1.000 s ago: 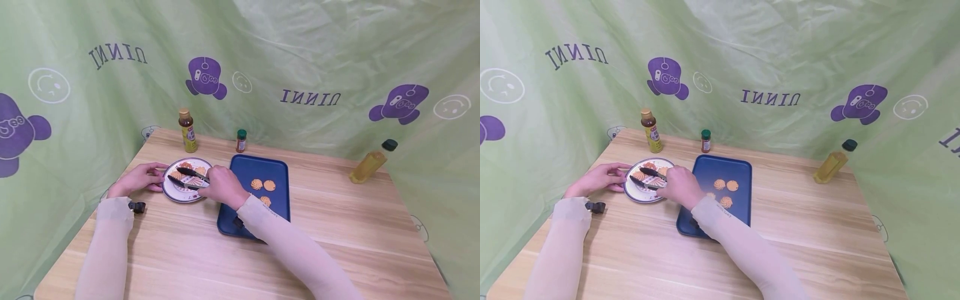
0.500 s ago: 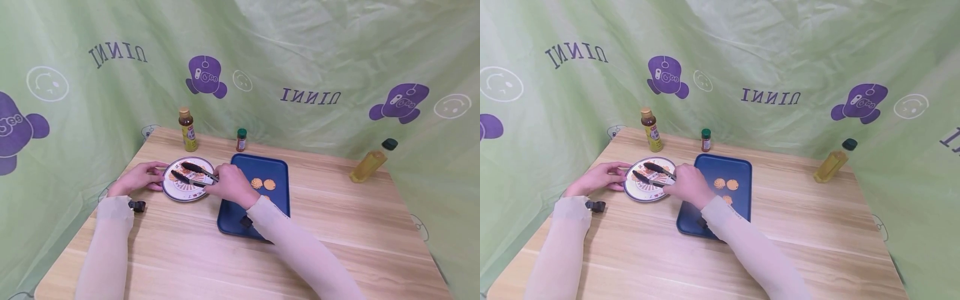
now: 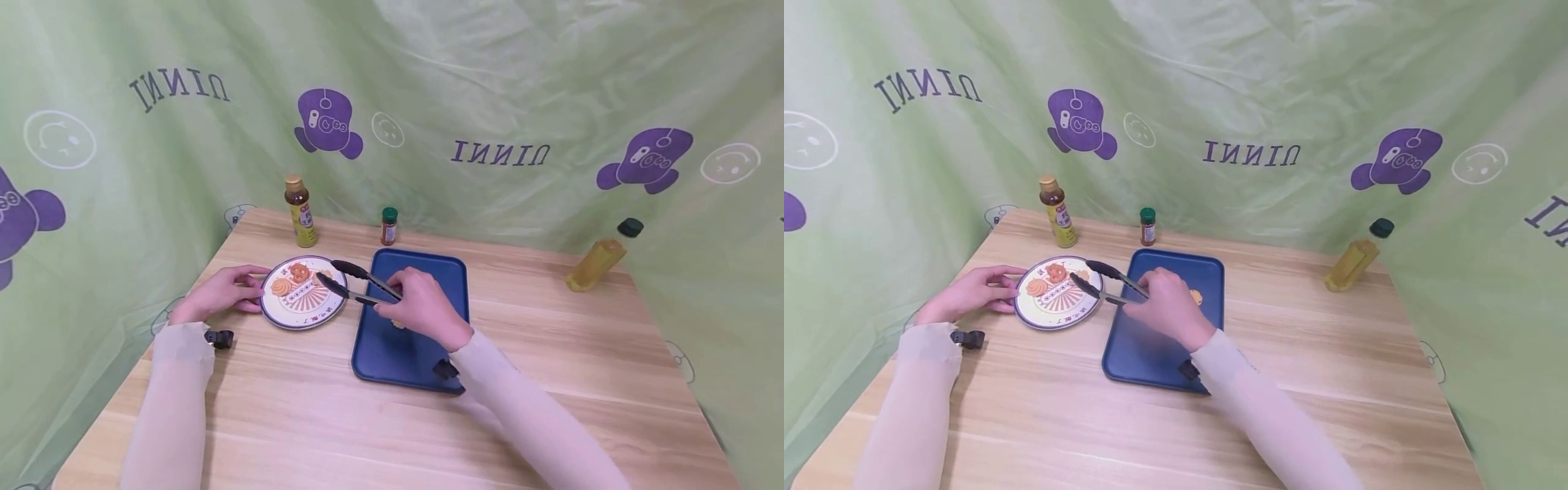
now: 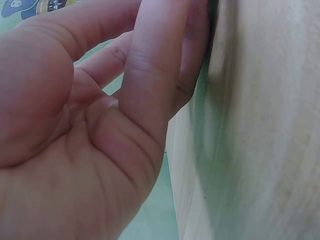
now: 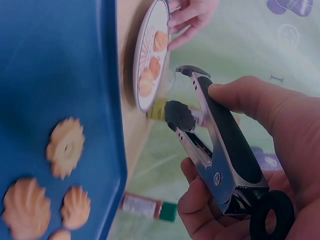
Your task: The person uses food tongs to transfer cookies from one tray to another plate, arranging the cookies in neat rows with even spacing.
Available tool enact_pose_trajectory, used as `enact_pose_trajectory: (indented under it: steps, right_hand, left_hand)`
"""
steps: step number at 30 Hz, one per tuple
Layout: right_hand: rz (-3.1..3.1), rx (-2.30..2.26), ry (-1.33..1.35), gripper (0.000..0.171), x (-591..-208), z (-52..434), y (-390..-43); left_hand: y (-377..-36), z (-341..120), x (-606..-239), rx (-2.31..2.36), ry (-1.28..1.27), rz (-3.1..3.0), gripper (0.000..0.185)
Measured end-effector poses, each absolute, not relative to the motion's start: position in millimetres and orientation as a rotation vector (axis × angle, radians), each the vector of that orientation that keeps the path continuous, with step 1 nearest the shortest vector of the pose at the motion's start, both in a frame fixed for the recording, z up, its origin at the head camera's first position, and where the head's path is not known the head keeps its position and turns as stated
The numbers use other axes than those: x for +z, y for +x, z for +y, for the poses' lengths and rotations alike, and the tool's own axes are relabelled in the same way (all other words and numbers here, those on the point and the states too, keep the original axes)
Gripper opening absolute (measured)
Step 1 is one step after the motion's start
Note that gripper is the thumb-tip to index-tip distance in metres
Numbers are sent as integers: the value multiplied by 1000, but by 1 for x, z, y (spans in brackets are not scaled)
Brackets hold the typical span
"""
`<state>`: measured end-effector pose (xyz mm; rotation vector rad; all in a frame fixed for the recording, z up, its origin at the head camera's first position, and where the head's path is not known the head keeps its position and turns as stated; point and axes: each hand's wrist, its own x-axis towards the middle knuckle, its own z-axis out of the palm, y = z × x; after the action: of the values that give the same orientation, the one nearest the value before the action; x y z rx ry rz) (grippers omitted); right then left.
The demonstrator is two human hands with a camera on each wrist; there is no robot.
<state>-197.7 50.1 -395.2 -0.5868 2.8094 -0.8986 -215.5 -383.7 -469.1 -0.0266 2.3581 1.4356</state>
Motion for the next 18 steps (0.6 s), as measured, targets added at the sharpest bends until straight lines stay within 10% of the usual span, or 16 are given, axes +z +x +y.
enact_pose_trajectory:
  steps: [18]
  right_hand:
    - [2958, -803, -489, 46, -406, 143, -174]
  left_hand:
    - [-209, -380, -463, 1459, -5, 2348, 64]
